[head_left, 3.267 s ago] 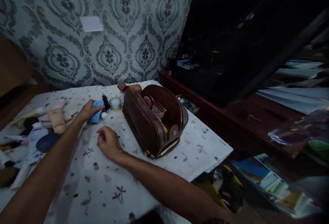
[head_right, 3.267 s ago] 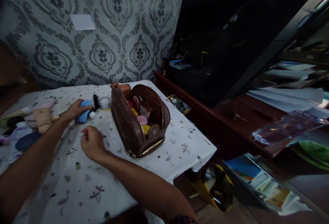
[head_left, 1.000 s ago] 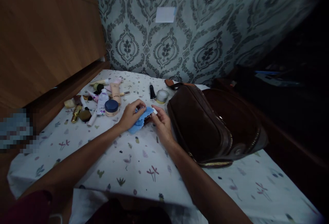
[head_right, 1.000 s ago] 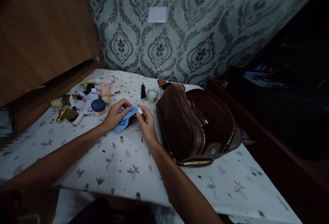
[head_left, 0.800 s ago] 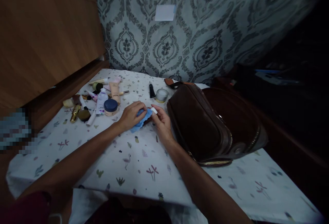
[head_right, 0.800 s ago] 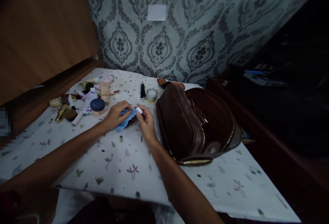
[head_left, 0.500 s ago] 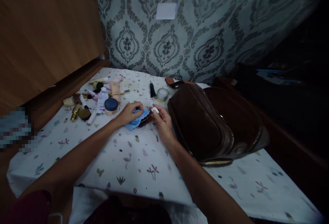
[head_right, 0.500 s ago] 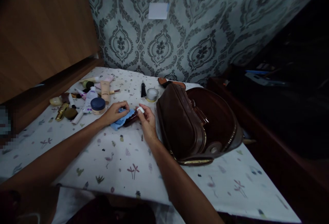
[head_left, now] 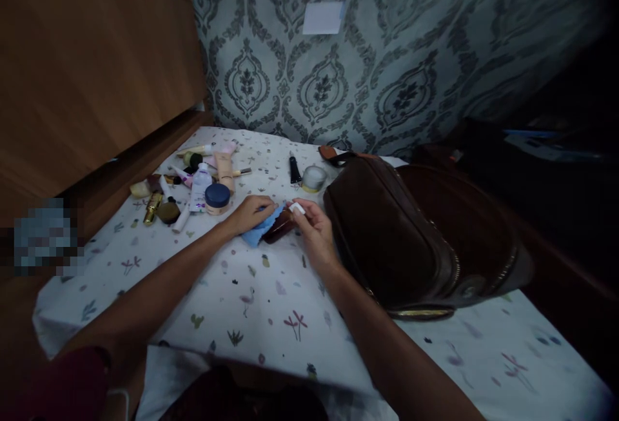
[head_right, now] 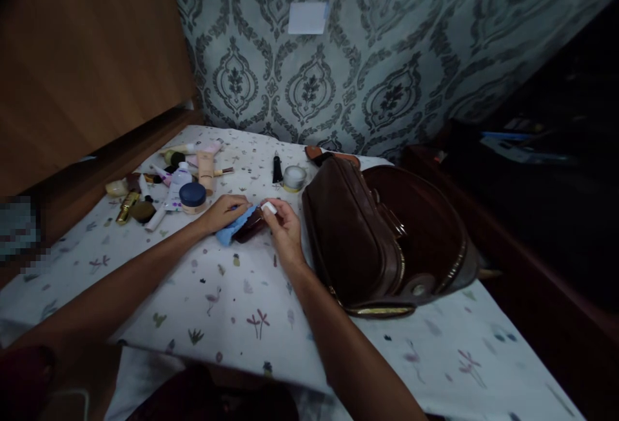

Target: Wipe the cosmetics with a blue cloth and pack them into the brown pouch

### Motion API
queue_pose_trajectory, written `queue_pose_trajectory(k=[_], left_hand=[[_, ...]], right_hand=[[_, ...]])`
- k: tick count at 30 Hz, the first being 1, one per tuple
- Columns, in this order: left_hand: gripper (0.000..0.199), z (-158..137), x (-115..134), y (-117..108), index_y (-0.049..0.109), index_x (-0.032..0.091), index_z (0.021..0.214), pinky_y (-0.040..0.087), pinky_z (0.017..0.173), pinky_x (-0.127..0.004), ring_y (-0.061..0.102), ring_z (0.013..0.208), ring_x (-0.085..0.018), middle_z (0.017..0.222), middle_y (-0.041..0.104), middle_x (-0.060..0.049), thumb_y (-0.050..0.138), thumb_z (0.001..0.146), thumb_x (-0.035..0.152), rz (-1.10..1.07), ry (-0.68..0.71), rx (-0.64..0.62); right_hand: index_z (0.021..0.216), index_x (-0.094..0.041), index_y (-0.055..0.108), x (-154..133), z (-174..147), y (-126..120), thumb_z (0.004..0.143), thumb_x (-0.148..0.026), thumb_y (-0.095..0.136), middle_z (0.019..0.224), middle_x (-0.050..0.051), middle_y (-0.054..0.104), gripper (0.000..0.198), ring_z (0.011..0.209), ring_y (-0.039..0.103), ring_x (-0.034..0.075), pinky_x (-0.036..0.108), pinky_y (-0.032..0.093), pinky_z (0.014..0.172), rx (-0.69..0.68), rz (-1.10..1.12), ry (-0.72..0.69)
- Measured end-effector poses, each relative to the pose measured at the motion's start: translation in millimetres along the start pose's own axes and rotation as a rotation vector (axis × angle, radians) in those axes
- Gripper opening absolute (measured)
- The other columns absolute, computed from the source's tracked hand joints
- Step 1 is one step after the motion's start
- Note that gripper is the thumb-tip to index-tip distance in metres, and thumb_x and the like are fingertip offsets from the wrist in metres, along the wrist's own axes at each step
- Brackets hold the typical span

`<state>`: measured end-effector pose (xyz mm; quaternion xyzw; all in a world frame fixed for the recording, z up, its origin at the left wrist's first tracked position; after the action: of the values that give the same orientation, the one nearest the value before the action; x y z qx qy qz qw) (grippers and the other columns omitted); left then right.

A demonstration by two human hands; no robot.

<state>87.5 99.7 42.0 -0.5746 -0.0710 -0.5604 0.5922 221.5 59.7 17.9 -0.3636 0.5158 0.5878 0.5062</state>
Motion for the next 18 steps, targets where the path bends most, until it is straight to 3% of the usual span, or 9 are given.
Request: queue_pose_trajectory(k=[5,12,16,18], left_hand=[[0.045,-1.4,8.4,2.8,0.047,0.017,0.062,0.036,0.064,-0.025,0.050,0.064,-0.013,0.064,0.050,0.001,0.039,0.097,0.044,0.069,0.024,-0.030],[0.037,-1.5,14.7,-4.9,0.055,0.016,0.064,0.040,0.068,-0.025,0.055,0.070,-0.014,0.068,0.054,0.000,0.050,0.096,0.035,0.107,0.019,0.094],[0.026,-6.0,33.7,-11.8,0.064,0.016,0.080,0.046,0.077,-0.026,0.060,0.081,-0.016,0.081,0.062,-0.002,0.053,0.097,0.032,0.193,0.053,0.233],[0.023,-8.7,48.4,-7.1,0.066,0.018,0.091,0.047,0.083,-0.026,0.062,0.090,-0.016,0.092,0.065,-0.004,0.052,0.099,0.034,0.288,0.112,0.232]], right_hand=[[0.093,-0.022,0.065,4.4,2.5,-11.6,0.074,-0.047,0.076,0.089,0.001,0.070,0.033,0.081,0.064,0.018,0.033,0.050,0.078,0.092,-0.011,0.003],[0.086,-0.021,0.062,1.7,3.3,-20.2,0.069,-0.051,0.079,0.078,0.000,0.066,0.039,0.071,0.061,0.016,0.030,0.050,0.066,0.174,-0.104,-0.025],[0.094,-0.020,0.065,-5.9,1.9,-17.2,0.071,-0.050,0.078,0.081,0.001,0.069,0.040,0.070,0.062,0.017,0.031,0.051,0.065,0.162,-0.153,-0.039],[0.096,-0.020,0.068,-8.6,1.2,-15.9,0.072,-0.048,0.077,0.079,0.001,0.069,0.037,0.064,0.059,0.015,0.030,0.050,0.061,0.145,-0.183,-0.040]])
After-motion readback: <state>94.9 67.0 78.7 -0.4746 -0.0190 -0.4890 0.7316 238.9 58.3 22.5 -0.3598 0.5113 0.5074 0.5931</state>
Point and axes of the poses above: each hand's wrist, its own z-axis towards the middle knuckle, its own y-axis out of the palm, x = y × z, the point moved 9 cm from there along z, towards the middle knuckle
